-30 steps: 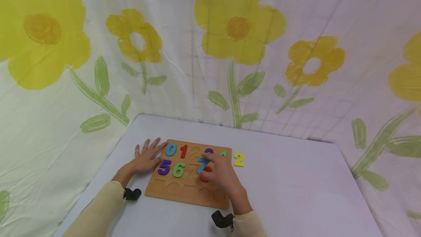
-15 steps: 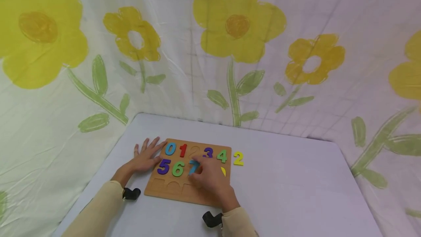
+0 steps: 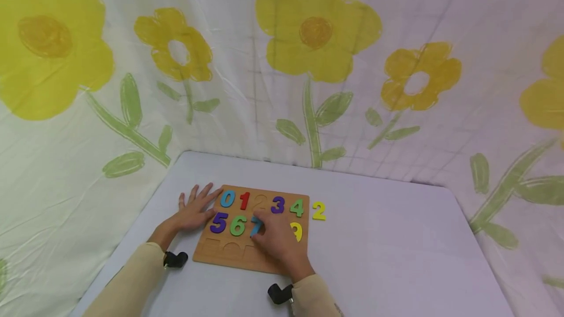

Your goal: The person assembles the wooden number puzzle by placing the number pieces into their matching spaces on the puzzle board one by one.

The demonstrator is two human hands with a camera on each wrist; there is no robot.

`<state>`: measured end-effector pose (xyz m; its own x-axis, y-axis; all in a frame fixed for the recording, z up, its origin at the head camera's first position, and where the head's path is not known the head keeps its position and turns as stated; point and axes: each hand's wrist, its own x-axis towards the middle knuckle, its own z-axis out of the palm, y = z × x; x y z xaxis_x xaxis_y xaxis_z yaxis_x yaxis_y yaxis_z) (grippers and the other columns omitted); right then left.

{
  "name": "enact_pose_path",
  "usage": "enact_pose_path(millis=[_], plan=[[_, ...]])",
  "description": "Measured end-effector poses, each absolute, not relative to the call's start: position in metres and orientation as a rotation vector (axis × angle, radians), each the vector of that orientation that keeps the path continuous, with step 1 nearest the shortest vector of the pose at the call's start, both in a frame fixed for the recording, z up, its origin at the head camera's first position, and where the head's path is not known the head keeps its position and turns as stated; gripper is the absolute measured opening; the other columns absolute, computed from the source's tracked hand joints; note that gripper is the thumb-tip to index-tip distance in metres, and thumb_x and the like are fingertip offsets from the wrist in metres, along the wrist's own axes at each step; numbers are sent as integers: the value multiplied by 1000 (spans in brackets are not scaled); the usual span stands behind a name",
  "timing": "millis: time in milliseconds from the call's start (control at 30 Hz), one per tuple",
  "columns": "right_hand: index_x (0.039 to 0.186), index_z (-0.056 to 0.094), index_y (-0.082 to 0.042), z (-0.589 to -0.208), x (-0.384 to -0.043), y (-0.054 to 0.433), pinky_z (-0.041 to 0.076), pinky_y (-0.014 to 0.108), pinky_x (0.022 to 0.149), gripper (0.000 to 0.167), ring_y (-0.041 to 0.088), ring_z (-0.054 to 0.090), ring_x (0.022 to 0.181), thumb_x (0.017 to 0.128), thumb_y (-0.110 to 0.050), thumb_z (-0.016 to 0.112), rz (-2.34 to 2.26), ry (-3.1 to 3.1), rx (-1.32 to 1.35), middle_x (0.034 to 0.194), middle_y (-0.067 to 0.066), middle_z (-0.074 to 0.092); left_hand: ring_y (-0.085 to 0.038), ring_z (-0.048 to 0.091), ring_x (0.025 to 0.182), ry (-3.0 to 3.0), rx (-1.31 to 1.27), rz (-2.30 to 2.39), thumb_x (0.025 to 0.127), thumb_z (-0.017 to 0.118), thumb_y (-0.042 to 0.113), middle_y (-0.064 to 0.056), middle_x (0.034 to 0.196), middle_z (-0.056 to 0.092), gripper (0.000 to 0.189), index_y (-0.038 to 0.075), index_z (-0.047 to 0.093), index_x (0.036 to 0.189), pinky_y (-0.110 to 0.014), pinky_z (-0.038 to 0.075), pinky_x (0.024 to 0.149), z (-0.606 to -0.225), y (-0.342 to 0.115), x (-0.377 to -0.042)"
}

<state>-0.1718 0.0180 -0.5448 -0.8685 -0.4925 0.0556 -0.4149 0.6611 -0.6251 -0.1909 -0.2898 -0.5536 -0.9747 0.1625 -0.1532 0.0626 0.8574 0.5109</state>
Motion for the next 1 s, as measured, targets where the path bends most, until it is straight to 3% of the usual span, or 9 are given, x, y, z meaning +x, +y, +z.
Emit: enact_pose_path(millis=[367,567,667,767,800,833,900,1000], plan=[[144,70,-17,-546,-171,17,59,24,84,56,9,64,94,92,-23,90,-943,2773,-769,127,-4,78,-61,-7,165,2851,183,783,109,57,26,-23,183,12,68,18,35,173,-85,-15,121,-554,-291,-191],[152,65,-15,-540,-169,21,62,33,96,63,13,70,109,94,-23,88,-1014,2723,-760,135,-2,78,-62,-7,165,2845,191,793,109,58,25,-24,183,11,68,17,35,173,-85,-16,121,-557,-292,-192],[154,64,-15,-532,-169,27,59,27,87,65,17,67,109,94,-25,87,-1075,2686,-744,141,-1,75,-62,-7,164,2845,199,801,109,58,25,-24,183,12,68,17,35,172,-85,-15,121,-557,-291,-192],[155,64,-14,-523,-171,36,47,23,65,66,27,65,92,95,-27,88,-1131,2658,-749,137,4,77,-62,-7,164,2847,207,812,109,59,25,-24,183,13,68,17,36,172,-85,-16,120,-557,-292,-191],[154,65,-14,-520,-173,41,46,22,66,66,27,67,95,95,-29,88,-1128,2675,-756,139,4,76,-62,-7,164,2845,208,812,109,58,25,-24,183,12,68,17,35,172,-85,-16,120,-557,-292,-191],[154,64,-14,-517,-174,45,46,21,65,66,30,69,97,95,-31,88,-1140,2675,-758,137,6,77,-62,-7,164,2846,213,814,109,58,25,-25,182,13,68,16,36,172,-85,-16,120,-557,-292,-191],[153,65,-13,-512,-178,56,45,29,58,66,40,67,85,94,-33,89,-1182,2670,-778,132,10,79,-62,-8,164,2843,213,809,109,57,25,-25,183,11,68,16,34,173,-85,-16,120,-556,-292,-191],[150,68,-15,-505,-184,75,64,44,81,65,43,75,108,93,-36,89,-1254,2664,-827,139,10,77,-61,-9,165,2838,209,793,110,56,26,-24,183,9,69,17,32,174,-85,-17,120,-554,-293,-192]])
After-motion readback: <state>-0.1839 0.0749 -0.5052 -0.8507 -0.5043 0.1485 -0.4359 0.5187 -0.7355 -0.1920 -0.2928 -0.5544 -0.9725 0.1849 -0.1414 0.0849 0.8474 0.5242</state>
